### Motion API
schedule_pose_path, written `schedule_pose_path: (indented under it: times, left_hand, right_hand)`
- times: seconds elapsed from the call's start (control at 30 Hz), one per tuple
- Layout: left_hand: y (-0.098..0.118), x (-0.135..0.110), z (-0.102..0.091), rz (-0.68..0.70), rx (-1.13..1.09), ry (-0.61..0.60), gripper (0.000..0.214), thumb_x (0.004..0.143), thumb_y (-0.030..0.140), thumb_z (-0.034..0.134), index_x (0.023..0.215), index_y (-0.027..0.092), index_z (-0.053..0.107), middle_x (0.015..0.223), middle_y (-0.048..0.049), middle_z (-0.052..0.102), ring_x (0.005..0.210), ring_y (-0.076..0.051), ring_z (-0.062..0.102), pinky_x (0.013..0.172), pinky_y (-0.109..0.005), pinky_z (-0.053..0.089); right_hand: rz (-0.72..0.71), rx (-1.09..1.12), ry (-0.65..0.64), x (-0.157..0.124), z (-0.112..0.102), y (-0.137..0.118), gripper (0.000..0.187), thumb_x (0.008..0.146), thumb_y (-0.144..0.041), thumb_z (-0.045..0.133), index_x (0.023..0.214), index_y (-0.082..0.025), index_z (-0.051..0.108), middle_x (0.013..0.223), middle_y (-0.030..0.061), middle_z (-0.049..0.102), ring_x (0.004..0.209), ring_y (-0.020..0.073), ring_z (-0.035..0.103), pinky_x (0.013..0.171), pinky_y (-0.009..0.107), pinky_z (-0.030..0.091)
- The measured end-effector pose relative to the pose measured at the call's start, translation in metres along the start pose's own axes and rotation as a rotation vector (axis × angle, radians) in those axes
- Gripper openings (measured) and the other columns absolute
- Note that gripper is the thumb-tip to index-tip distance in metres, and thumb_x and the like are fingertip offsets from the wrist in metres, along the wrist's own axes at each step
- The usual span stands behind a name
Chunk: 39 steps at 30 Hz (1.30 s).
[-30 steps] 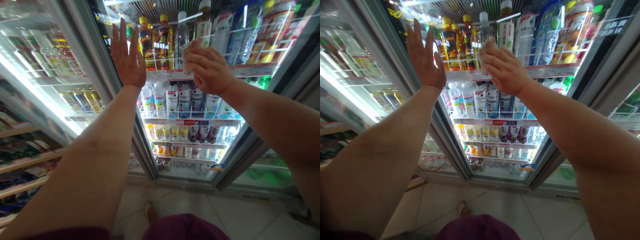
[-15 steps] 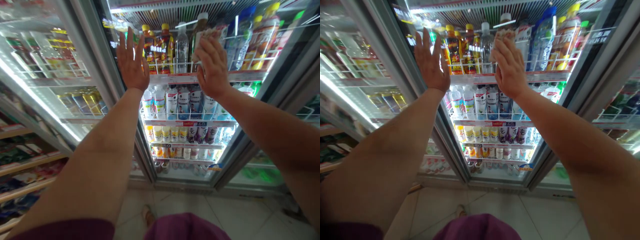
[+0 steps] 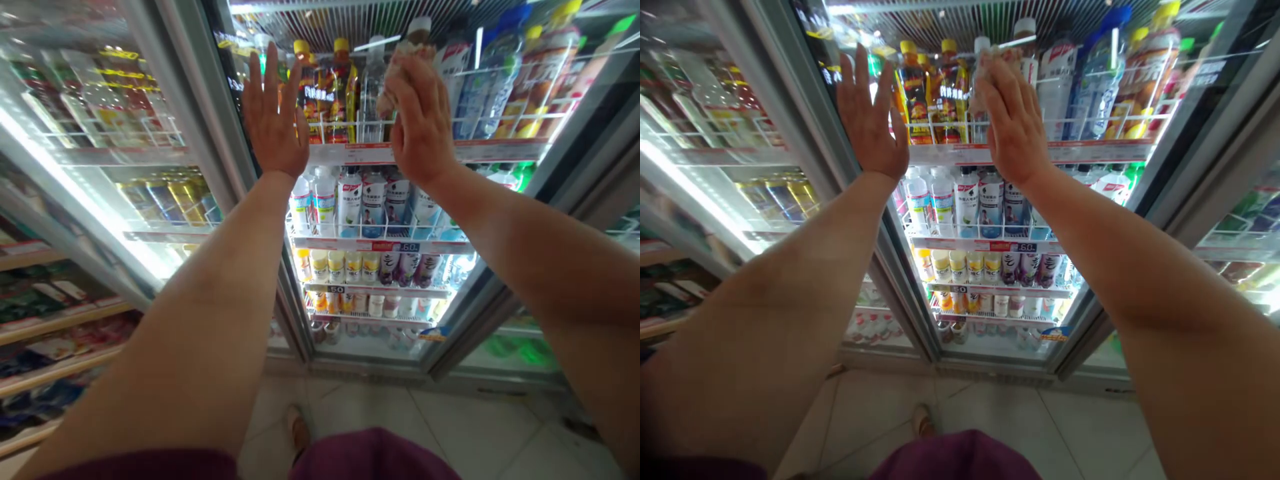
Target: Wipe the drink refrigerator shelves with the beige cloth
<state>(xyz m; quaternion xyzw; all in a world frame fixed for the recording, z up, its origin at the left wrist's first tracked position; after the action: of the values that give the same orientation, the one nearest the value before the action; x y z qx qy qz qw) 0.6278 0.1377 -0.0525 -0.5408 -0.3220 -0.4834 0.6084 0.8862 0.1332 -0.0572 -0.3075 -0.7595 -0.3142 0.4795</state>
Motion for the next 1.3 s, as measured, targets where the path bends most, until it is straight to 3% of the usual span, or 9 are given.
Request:
schedule_pose_path:
  times: [0.2,0.4,0.53,0.67,0.8,0.9,1.0,1.17,1.3]
  left_hand:
    - [-0.004,-0.003,0.005,-0.018,-0.004,-0.050,0.053,0.106,0.022,0.033,0.158,0.031,0.031,0.170,0.0132,0.009,0.156,-0.008,-0.010,0.131,-0.035,0.000]
    - [0.000,-0.004,0.006,-0.076,-0.030,-0.028,0.054,0.104,0.021,0.033,0.157,0.031,0.031,0.169,0.0113,0.010,0.155,-0.012,-0.002,0.130,-0.038,0.002]
    - [0.002,-0.003,0.003,-0.080,-0.090,-0.029,0.050,0.111,0.035,0.014,0.156,0.029,0.035,0.166,0.0039,0.022,0.154,-0.015,0.004,0.129,-0.043,0.006]
    - [0.004,-0.001,-0.003,-0.118,-0.142,-0.086,0.058,0.110,0.046,0.007,0.157,0.028,0.037,0.166,0.0035,0.025,0.156,-0.017,0.005,0.130,-0.044,0.008]
    - [0.007,0.002,-0.013,-0.160,-0.152,-0.133,0.060,0.110,0.050,0.011,0.157,0.027,0.039,0.166,0.0017,0.027,0.158,-0.014,0.002,0.132,-0.041,0.009]
    - [0.015,-0.003,-0.015,-0.044,-0.232,-0.254,0.074,0.104,0.066,0.021,0.157,0.018,0.040,0.167,-0.0093,0.027,0.159,-0.021,0.004,0.132,-0.044,0.008]
    - [0.027,-0.020,-0.010,0.080,-0.352,-0.566,0.075,0.097,0.073,0.035,0.152,0.023,0.048,0.162,-0.0105,0.039,0.158,-0.028,0.012,0.131,-0.052,0.010]
    - [0.039,-0.021,-0.020,-0.027,-0.449,-0.647,0.061,0.100,0.060,0.037,0.151,0.030,0.050,0.156,-0.0053,0.048,0.156,-0.027,0.021,0.131,-0.050,0.013]
    - [0.047,0.014,-0.027,-0.132,-0.446,-0.577,0.065,0.097,0.060,0.047,0.155,0.033,0.042,0.155,-0.0042,0.046,0.150,-0.028,0.030,0.130,-0.045,0.017]
  right_hand:
    - [-0.010,0.017,-0.065,0.009,0.002,-0.015,0.056,0.100,-0.042,0.019,0.152,-0.037,0.040,0.161,-0.0125,0.040,0.156,0.0148,0.021,0.132,0.043,0.019]
    - [-0.042,0.005,-0.172,0.014,0.001,-0.032,0.056,0.101,-0.037,0.025,0.157,-0.035,0.033,0.158,-0.0114,0.045,0.159,0.0129,0.014,0.133,0.050,0.016]
    - [-0.031,-0.045,-0.095,0.023,0.005,-0.044,0.056,0.103,-0.038,0.027,0.158,-0.039,0.029,0.160,-0.0133,0.040,0.159,0.0156,0.016,0.132,0.054,0.020]
    - [-0.077,-0.054,0.006,0.037,0.010,-0.065,0.057,0.105,-0.042,0.021,0.160,-0.028,0.030,0.168,-0.0058,0.027,0.158,0.0202,0.022,0.132,0.051,0.024]
    - [0.025,-0.020,0.128,0.059,0.019,-0.087,0.055,0.104,-0.057,0.022,0.156,-0.045,0.033,0.163,-0.0143,0.035,0.156,0.0151,0.027,0.130,0.040,0.031]
    - [0.120,0.048,0.154,0.072,0.025,-0.102,0.065,0.103,-0.054,0.020,0.159,-0.023,0.033,0.165,-0.0058,0.034,0.157,0.0147,0.026,0.131,0.034,0.026]
    - [0.065,0.128,0.129,0.073,0.019,-0.108,0.070,0.104,-0.048,0.010,0.159,-0.006,0.025,0.166,0.0041,0.030,0.157,0.0100,0.023,0.131,0.029,0.022]
    - [-0.246,0.099,-0.025,0.044,-0.014,-0.066,0.060,0.105,-0.044,0.033,0.161,-0.023,0.026,0.168,-0.0003,0.027,0.157,0.0082,0.023,0.130,0.028,0.030]
    - [-0.273,-0.136,-0.108,0.006,-0.038,0.015,0.059,0.105,-0.036,0.037,0.160,-0.018,0.028,0.167,0.0035,0.028,0.157,0.0264,0.025,0.129,0.061,0.025]
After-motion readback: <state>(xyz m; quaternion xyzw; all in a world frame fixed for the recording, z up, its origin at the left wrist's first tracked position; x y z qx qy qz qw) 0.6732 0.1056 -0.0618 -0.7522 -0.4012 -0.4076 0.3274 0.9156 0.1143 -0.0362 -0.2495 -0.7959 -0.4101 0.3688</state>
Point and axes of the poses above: each hand's wrist, its own x-axis towards the middle knuckle, its own z-axis out of the palm, y = z × x, the point moved 5 cm from there along x, towards the middle knuckle
